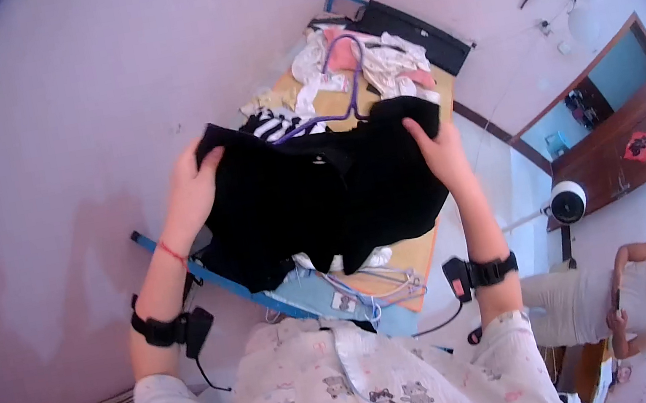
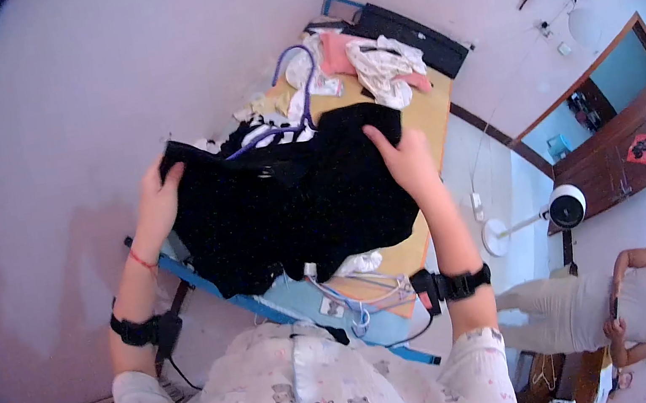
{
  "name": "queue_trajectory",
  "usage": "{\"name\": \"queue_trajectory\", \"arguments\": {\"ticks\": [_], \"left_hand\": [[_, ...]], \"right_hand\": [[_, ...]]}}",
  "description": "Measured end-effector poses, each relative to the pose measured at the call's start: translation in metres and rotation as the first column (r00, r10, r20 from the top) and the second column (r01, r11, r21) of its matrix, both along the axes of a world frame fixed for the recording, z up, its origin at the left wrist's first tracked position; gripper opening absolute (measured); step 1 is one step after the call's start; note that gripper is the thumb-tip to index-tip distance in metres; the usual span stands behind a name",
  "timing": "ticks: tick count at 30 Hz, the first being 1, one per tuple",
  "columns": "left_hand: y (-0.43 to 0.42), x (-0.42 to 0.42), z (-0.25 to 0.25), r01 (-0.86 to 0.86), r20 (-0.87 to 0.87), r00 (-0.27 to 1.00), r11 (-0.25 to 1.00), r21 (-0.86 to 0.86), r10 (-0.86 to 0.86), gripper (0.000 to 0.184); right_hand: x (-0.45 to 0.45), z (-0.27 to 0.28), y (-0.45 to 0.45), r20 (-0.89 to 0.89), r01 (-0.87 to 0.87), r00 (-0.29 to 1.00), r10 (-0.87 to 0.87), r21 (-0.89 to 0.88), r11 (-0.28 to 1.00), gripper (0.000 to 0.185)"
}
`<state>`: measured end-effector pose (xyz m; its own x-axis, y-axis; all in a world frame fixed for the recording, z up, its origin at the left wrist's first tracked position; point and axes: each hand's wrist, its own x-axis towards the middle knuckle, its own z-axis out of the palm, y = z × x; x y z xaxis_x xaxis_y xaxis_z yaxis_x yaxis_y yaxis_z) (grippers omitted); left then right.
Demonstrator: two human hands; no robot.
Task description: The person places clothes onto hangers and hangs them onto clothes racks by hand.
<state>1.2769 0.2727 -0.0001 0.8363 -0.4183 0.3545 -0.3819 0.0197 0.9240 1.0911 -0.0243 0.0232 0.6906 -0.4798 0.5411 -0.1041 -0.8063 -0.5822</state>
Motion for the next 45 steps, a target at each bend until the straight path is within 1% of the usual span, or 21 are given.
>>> {"name": "queue_trajectory", "arguments": {"ticks": [2,4,5,8,9,10,12,14,17,19,22,24,28,30,32,34,35,36,38,42,45], "left_hand": [[0.006,0.007,0.002,-0.009,0.072,0.997,0.998,0.061,0.004,0.028],[0.011,0.001,0.010,-0.130,0.282,0.958,0.944,0.303,0.042,0.030],[0.019,-0.007,0.018,-0.036,0.000,0.999,0.969,0.246,0.037,0.030],[0.037,-0.017,0.040,-0.183,0.035,0.983,0.983,0.018,0.182,0.029],[0.041,-0.013,0.046,-0.279,0.232,0.944,0.945,0.174,0.236,0.031],[0.045,-0.006,0.050,-0.292,0.241,0.938,0.942,0.164,0.249,0.031],[0.049,0.009,0.055,-0.318,0.280,0.942,0.768,0.556,0.187,0.037],[0.056,-0.009,0.075,-0.292,0.324,0.934,0.844,0.450,0.150,0.040],[0.074,-0.033,0.098,-0.082,0.354,0.933,0.922,0.378,-0.062,0.035],[0.077,-0.041,0.099,0.204,0.133,0.944,0.852,0.482,-0.301,0.026],[0.073,-0.054,0.092,0.110,0.167,0.963,0.874,0.474,-0.211,0.021],[0.067,-0.057,0.089,0.053,0.208,0.964,0.882,0.468,-0.168,0.020],[0.059,-0.061,0.071,-0.151,0.386,0.913,0.771,0.619,-0.131,0.030],[0.053,-0.062,0.070,-0.062,0.507,0.836,0.881,0.469,-0.211,0.040],[0.046,-0.061,0.078,0.076,0.315,0.895,0.803,0.590,-0.317,0.056],[0.035,-0.056,0.065,0.377,0.254,0.840,0.853,0.362,-0.479,0.070],[0.039,-0.051,0.069,0.478,0.054,0.850,0.809,0.342,-0.524,0.082],[0.036,-0.049,0.067,0.519,0.106,0.833,0.833,0.191,-0.543,0.069],[0.034,-0.044,0.059,0.495,-0.221,0.860,0.857,0.145,-0.460,0.051],[0.033,-0.051,0.071,0.336,-0.362,0.876,0.942,-0.015,-0.318,0.034],[0.045,-0.040,0.068,0.247,-0.360,0.893,0.963,-0.110,-0.270,0.037]], "right_hand": [[0.002,0.010,0.010,0.113,-0.072,0.991,0.068,0.034,0.997,0.041],[0.006,0.021,0.015,-0.280,0.064,0.960,-0.023,0.138,0.988,0.033],[0.008,0.020,0.019,-0.186,0.018,0.982,0.014,0.164,0.986,0.032],[0.012,0.030,0.041,0.028,-0.172,0.984,0.173,0.362,0.916,0.031],[0.017,0.033,0.042,-0.076,-0.141,0.982,0.171,0.303,0.942,0.032],[0.022,0.033,0.042,-0.182,-0.117,0.970,0.162,0.238,0.964,0.035],[0.049,0.019,0.035,-0.188,-0.289,0.926,0.327,0.203,0.936,0.043],[0.051,0.032,0.054,-0.160,-0.307,0.938,0.307,0.026,0.951,0.053],[0.053,0.032,0.056,-0.094,-0.271,0.953,0.287,0.153,0.950,0.050],[0.053,0.044,0.064,-0.119,-0.312,0.938,0.326,0.118,0.943,0.046],[0.056,0.046,0.078,-0.059,-0.196,0.979,0.193,-0.046,0.980,0.037],[0.049,0.060,0.096,0.063,-0.328,0.936,0.346,-0.200,0.923,0.029],[0.042,0.070,0.126,-0.234,-0.542,0.836,0.497,-0.202,0.816,0.028],[0.042,0.070,0.140,-0.338,-0.581,0.801,0.495,-0.235,0.780,0.028],[0.046,0.068,0.153,-0.326,-0.644,0.760,0.563,-0.255,0.722,0.032],[0.053,0.062,0.161,-0.369,-0.605,0.782,0.502,-0.262,0.752,0.037],[0.056,0.060,0.161,-0.282,-0.564,0.823,0.493,-0.300,0.770,0.040],[0.060,0.060,0.159,-0.192,-0.519,0.855,0.483,-0.333,0.787,0.042],[0.065,0.062,0.156,-0.094,-0.356,0.931,0.352,-0.449,0.820,0.051],[0.059,0.056,0.138,0.302,-0.213,0.898,0.321,-0.338,0.916,0.035],[0.020,0.023,0.141,0.331,-0.215,0.929,0.166,0.117,0.970,0.010]]}}
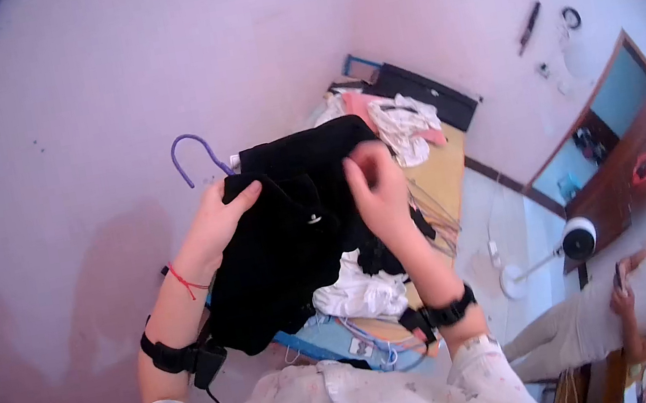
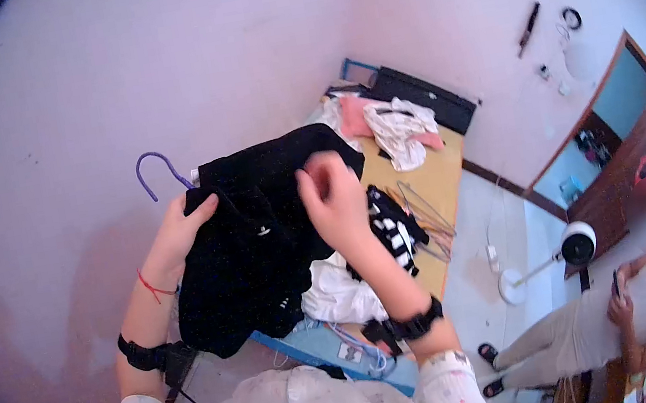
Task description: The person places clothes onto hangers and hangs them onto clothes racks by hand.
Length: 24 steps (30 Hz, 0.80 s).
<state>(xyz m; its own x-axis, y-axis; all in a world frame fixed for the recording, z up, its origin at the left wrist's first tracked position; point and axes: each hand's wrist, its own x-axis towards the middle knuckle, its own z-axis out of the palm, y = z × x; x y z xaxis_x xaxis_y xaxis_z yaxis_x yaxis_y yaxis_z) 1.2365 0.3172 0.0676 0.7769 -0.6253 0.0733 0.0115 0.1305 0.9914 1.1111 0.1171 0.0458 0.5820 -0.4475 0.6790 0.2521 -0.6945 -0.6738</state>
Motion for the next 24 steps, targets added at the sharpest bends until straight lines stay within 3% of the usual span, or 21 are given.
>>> {"name": "queue_trajectory", "arguments": {"ticks": [2,4,5,7,9,11,12,13,15,16,17,21,24], "left_hand": [[0.007,0.004,0.002,-0.049,-0.064,0.997,0.996,-0.069,0.045,0.038],[0.005,0.004,0.006,-0.099,-0.183,0.980,0.992,-0.083,0.082,0.040],[0.006,0.002,0.008,-0.108,-0.175,0.980,0.991,-0.080,0.093,0.040],[0.008,-0.003,0.008,-0.103,-0.140,0.986,0.987,-0.120,0.086,0.040],[0.010,-0.007,0.008,-0.102,-0.141,0.987,0.982,-0.159,0.080,0.037],[0.012,-0.011,0.011,-0.078,-0.253,0.967,0.975,-0.207,0.024,0.034],[0.010,-0.011,0.010,-0.077,-0.253,0.967,0.976,-0.203,0.024,0.034],[0.008,-0.011,0.006,-0.096,-0.257,0.966,0.970,-0.223,0.037,0.034],[0.006,-0.012,0.003,-0.116,-0.270,0.962,0.964,-0.241,0.048,0.033],[0.006,-0.013,0.003,-0.106,-0.263,0.964,0.969,-0.225,0.044,0.033],[0.007,-0.014,0.001,-0.098,-0.259,0.965,0.974,-0.206,0.043,0.033],[0.016,-0.010,-0.004,-0.158,-0.316,0.944,0.973,-0.167,0.099,0.033],[0.025,-0.009,-0.009,-0.242,-0.375,0.912,0.957,-0.161,0.167,0.034]], "right_hand": [[-0.012,-0.026,0.006,-0.153,-0.242,0.965,0.214,-0.192,0.951,0.007],[-0.013,-0.024,0.029,-0.339,-0.331,0.888,0.311,-0.004,0.943,0.012],[-0.009,-0.024,0.035,-0.417,-0.316,0.857,0.304,0.042,0.948,0.014],[0.007,-0.036,0.034,-0.423,-0.133,0.900,0.104,-0.039,0.990,0.018],[0.014,-0.037,0.031,-0.445,-0.132,0.893,0.068,-0.115,0.985,0.026],[0.020,-0.035,0.037,-0.559,-0.158,0.828,-0.032,-0.289,0.944,0.038],[0.024,-0.037,0.041,-0.632,-0.179,0.773,-0.051,-0.295,0.939,0.048],[0.030,-0.042,0.044,-0.626,-0.189,0.780,-0.006,-0.244,0.951,0.044],[0.053,-0.059,0.042,-0.525,-0.323,0.800,0.292,0.033,0.946,0.031],[0.061,-0.062,0.042,-0.484,-0.295,0.842,0.238,-0.045,0.954,0.022],[0.062,-0.064,0.040,-0.515,-0.209,0.856,0.038,-0.279,0.937,0.021],[0.073,-0.075,0.043,-0.312,-0.246,0.946,0.086,-0.519,0.819,0.025],[0.082,-0.091,0.055,-0.351,-0.264,0.935,0.051,-0.591,0.762,0.023]]}}
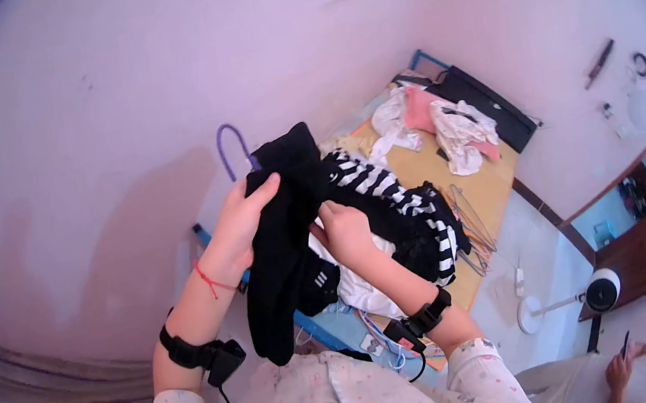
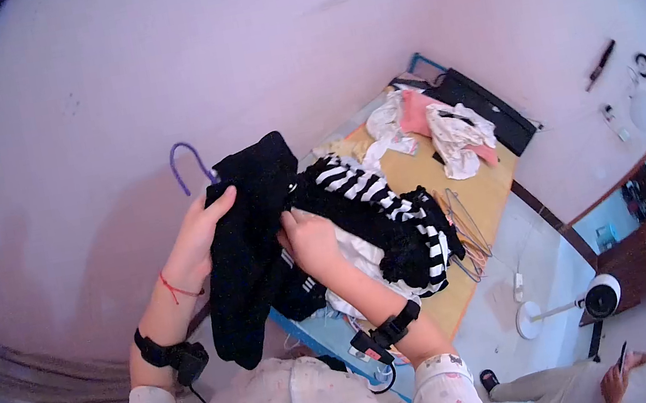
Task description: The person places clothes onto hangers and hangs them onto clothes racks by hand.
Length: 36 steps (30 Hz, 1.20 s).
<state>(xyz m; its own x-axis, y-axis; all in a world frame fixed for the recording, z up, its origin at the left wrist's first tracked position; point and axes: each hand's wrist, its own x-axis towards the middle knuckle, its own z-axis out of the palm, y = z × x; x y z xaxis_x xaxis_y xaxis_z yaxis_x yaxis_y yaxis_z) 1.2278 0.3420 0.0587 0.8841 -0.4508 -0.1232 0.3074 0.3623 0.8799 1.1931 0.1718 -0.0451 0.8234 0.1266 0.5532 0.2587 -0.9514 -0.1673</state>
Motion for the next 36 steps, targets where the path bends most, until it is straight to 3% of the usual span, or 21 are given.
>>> {"name": "queue_trajectory", "arguments": {"ticks": [5,8,12,13,15,16,17,19,21,22,23,25,26,29,30,33,34,35,36], "left_hand": [[0.021,0.002,-0.019,-0.034,-0.047,0.998,0.999,0.034,0.035,0.036],[0.040,0.006,-0.035,-0.066,-0.085,0.993,0.980,0.189,0.083,0.037],[0.060,0.010,-0.044,-0.018,-0.127,0.991,0.983,0.185,0.042,0.038],[0.065,0.013,-0.047,-0.035,-0.058,0.997,0.965,0.259,0.052,0.037],[0.073,0.020,-0.055,-0.052,0.031,0.999,0.942,0.333,0.044,0.036],[0.077,0.023,-0.059,-0.105,0.209,0.978,0.880,0.463,0.007,0.034],[0.080,0.025,-0.062,-0.180,0.373,0.926,0.804,0.567,-0.056,0.033],[0.075,0.025,-0.050,-0.191,0.460,0.879,0.793,0.579,-0.124,0.031],[0.067,0.020,-0.028,-0.111,0.603,0.704,0.780,0.615,-0.375,0.031],[0.058,0.018,-0.004,-0.098,0.610,0.609,0.715,0.692,-0.507,0.037],[0.046,0.020,-0.001,-0.088,0.608,0.612,0.720,0.688,-0.506,0.037],[0.029,0.021,0.002,-0.047,0.692,0.577,0.829,0.558,-0.433,0.049],[0.024,0.023,-0.001,-0.081,0.708,0.544,0.811,0.579,-0.451,0.055],[0.016,0.032,-0.006,-0.221,0.657,0.627,0.713,0.665,-0.419,0.055],[0.011,0.035,-0.013,-0.341,0.691,0.594,0.650,0.679,-0.411,0.056],[0.004,0.037,-0.025,-0.422,0.693,0.572,0.566,0.708,-0.439,0.056],[0.002,0.036,-0.022,-0.349,0.620,0.651,0.552,0.757,-0.439,0.056],[0.002,0.035,-0.020,-0.341,0.616,0.652,0.554,0.759,-0.442,0.056],[0.004,0.032,-0.021,-0.464,0.771,0.472,0.624,0.629,-0.427,0.053]], "right_hand": [[0.007,-0.022,0.011,-0.020,-0.087,0.996,0.086,-0.073,0.994,0.021],[0.006,-0.027,0.010,0.084,-0.240,0.959,0.271,-0.272,0.932,0.009],[0.001,-0.010,0.003,0.081,-0.379,0.890,0.449,-0.415,0.827,0.010],[0.001,-0.004,0.001,0.088,-0.372,0.892,0.444,-0.414,0.831,0.010],[0.005,0.014,-0.006,0.025,-0.540,0.799,0.601,-0.412,0.734,0.010],[0.004,0.026,-0.014,-0.086,-0.584,0.785,0.613,-0.432,0.687,0.014],[0.005,0.038,-0.019,-0.072,-0.565,0.797,0.599,-0.440,0.698,0.014],[0.010,0.060,-0.030,0.291,-0.524,0.718,0.632,-0.371,0.766,0.034],[0.011,0.091,-0.033,0.299,-0.450,0.805,0.512,-0.253,0.856,0.066],[0.012,0.106,-0.026,0.241,-0.467,0.827,0.508,-0.207,0.860,0.072],[0.014,0.114,-0.017,0.182,-0.484,0.843,0.507,-0.156,0.861,0.079],[0.023,0.098,-0.006,-0.185,-0.600,0.751,0.634,0.210,0.772,0.093],[0.029,0.088,-0.005,-0.224,-0.544,0.754,0.618,0.316,0.777,0.098],[0.041,0.068,-0.006,-0.160,-0.454,0.756,0.634,0.570,0.685,0.076],[0.043,0.064,-0.006,-0.162,-0.453,0.753,0.638,0.576,0.680,0.076],[0.041,0.056,-0.013,-0.169,-0.430,0.747,0.642,0.615,0.662,0.038],[0.042,0.055,-0.016,-0.244,-0.372,0.750,0.614,0.612,0.698,0.036],[0.042,0.057,-0.020,-0.319,-0.315,0.748,0.582,0.601,0.734,0.034],[0.039,0.062,-0.021,-0.323,-0.308,0.749,0.578,0.603,0.736,0.034]]}}
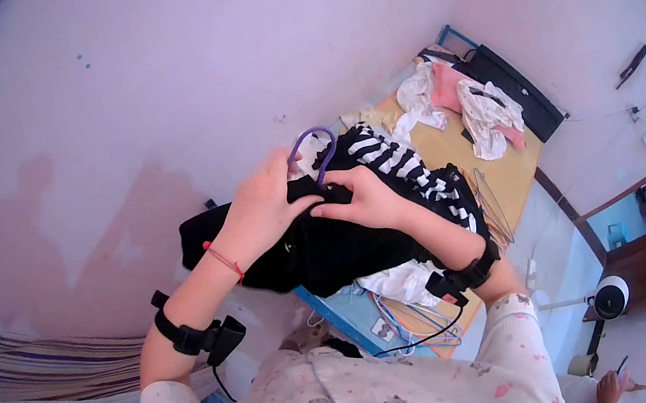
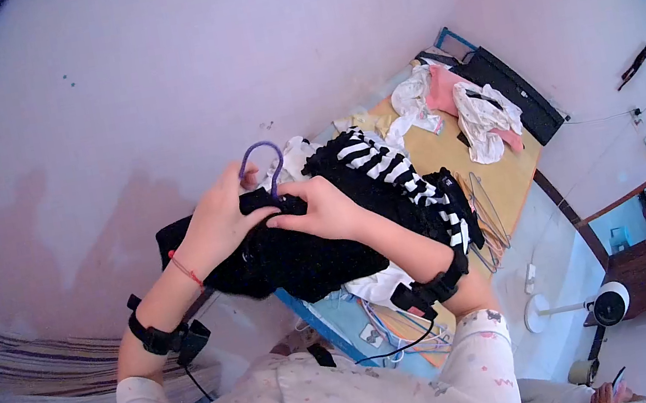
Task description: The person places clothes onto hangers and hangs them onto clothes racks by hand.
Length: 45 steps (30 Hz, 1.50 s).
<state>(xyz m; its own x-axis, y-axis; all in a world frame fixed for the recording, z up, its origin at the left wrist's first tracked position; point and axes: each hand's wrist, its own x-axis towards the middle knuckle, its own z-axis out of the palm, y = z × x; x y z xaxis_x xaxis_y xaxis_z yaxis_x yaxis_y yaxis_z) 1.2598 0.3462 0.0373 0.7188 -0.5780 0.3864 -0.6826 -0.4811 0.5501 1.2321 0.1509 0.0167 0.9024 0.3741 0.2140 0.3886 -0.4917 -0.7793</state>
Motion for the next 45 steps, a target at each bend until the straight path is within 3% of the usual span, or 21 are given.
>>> {"name": "queue_trajectory", "arguments": {"ticks": [1,2,5,7,9,10,12,13,14,16,18,19,21,22,25,30,33,37,41,43,45], "left_hand": [[0.002,-0.003,-0.004,0.064,0.225,0.973,0.996,-0.067,-0.048,0.050],[0.008,-0.010,-0.005,0.112,0.161,0.983,0.986,-0.126,-0.091,0.048],[0.027,-0.036,-0.049,-0.031,0.265,0.951,0.906,-0.422,0.157,0.023],[0.021,-0.060,-0.077,-0.039,0.073,0.993,0.860,-0.509,0.088,0.012],[0.003,-0.070,-0.087,-0.025,-0.313,0.942,0.905,-0.424,-0.121,0.009],[-0.003,-0.068,-0.094,0.005,-0.366,0.917,0.921,-0.391,-0.160,0.009],[-0.024,-0.059,-0.118,0.028,-0.404,0.894,0.923,-0.383,-0.195,0.010],[-0.033,-0.051,-0.132,-0.049,-0.514,0.831,0.892,-0.449,-0.213,0.013],[-0.042,-0.047,-0.146,-0.131,-0.613,0.753,0.858,-0.498,-0.241,0.015],[-0.060,-0.037,-0.159,-0.254,-0.670,0.697,0.786,-0.563,-0.255,0.019],[-0.069,-0.037,-0.140,-0.442,-0.777,0.493,0.656,-0.612,-0.392,0.028],[-0.071,-0.035,-0.132,-0.438,-0.772,0.489,0.651,-0.620,-0.406,0.028],[-0.078,-0.036,-0.123,-0.619,-0.735,0.302,0.462,-0.635,-0.607,0.027],[-0.079,-0.032,-0.119,-0.674,-0.727,0.201,0.446,-0.588,-0.656,0.025],[-0.088,-0.028,-0.118,-0.596,-0.749,0.209,0.526,-0.607,-0.628,0.032],[-0.093,-0.031,-0.137,-0.393,-0.859,0.207,0.764,-0.511,-0.468,0.031],[-0.098,-0.039,-0.139,-0.311,-0.861,0.291,0.810,-0.498,-0.418,0.025],[-0.104,-0.049,-0.155,-0.289,-0.823,0.380,0.791,-0.539,-0.422,0.027],[-0.104,-0.042,-0.155,-0.209,-0.858,0.337,0.858,-0.469,-0.387,0.031],[-0.105,-0.028,-0.150,-0.182,-0.901,0.188,0.888,-0.423,-0.391,0.030],[-0.111,-0.023,-0.158,-0.260,-0.913,0.209,0.880,-0.398,-0.351,0.029]], "right_hand": [[-0.003,0.007,0.000,0.019,-0.009,1.000,0.010,-0.061,0.998,0.033],[-0.006,0.014,-0.002,0.035,-0.013,0.999,0.018,-0.122,0.992,0.031],[-0.003,0.013,-0.025,0.113,0.132,0.987,-0.118,-0.131,0.983,0.029],[-0.008,0.018,-0.035,0.104,0.280,0.957,-0.270,-0.090,0.956,0.033],[-0.009,0.010,-0.046,0.219,0.440,0.880,-0.421,-0.042,0.897,0.035],[-0.014,0.025,-0.044,0.038,0.504,0.864,-0.503,-0.119,0.856,0.036],[-0.013,0.013,-0.053,0.127,0.549,0.832,-0.540,-0.045,0.835,0.036],[-0.012,0.012,-0.052,0.192,0.578,0.794,-0.577,0.052,0.814,0.036],[-0.016,0.020,-0.052,-0.007,0.576,0.816,-0.578,0.090,0.813,0.036],[-0.017,0.029,-0.050,-0.007,0.621,0.781,-0.624,0.099,0.777,0.034],[-0.019,0.035,-0.050,-0.110,0.667,0.741,-0.662,0.230,0.708,0.030],[-0.018,0.037,-0.050,-0.102,0.673,0.736,-0.669,0.220,0.706,0.030],[-0.021,0.039,-0.053,-0.125,0.704,0.696,-0.707,0.311,0.638,0.028],[-0.023,0.040,-0.053,-0.127,0.718,0.681,-0.721,0.304,0.626,0.028],[-0.028,0.036,-0.054,0.113,0.783,0.602,-0.791,0.112,0.612,0.033],[-0.040,0.021,-0.057,0.249,0.768,0.625,-0.740,-0.029,0.639,0.034],[-0.045,0.016,-0.051,0.253,0.769,0.637,-0.728,-0.130,0.626,0.033],[-0.045,0.006,-0.048,0.283,0.780,0.620,-0.732,-0.118,0.615,0.030],[-0.042,-0.004,-0.040,0.342,0.768,0.627,-0.700,-0.121,0.629,0.028],[-0.038,-0.010,-0.038,0.361,0.756,0.640,-0.679,-0.139,0.640,0.027],[-0.036,-0.013,-0.034,0.354,0.748,0.651,-0.671,-0.149,0.647,0.026]]}}
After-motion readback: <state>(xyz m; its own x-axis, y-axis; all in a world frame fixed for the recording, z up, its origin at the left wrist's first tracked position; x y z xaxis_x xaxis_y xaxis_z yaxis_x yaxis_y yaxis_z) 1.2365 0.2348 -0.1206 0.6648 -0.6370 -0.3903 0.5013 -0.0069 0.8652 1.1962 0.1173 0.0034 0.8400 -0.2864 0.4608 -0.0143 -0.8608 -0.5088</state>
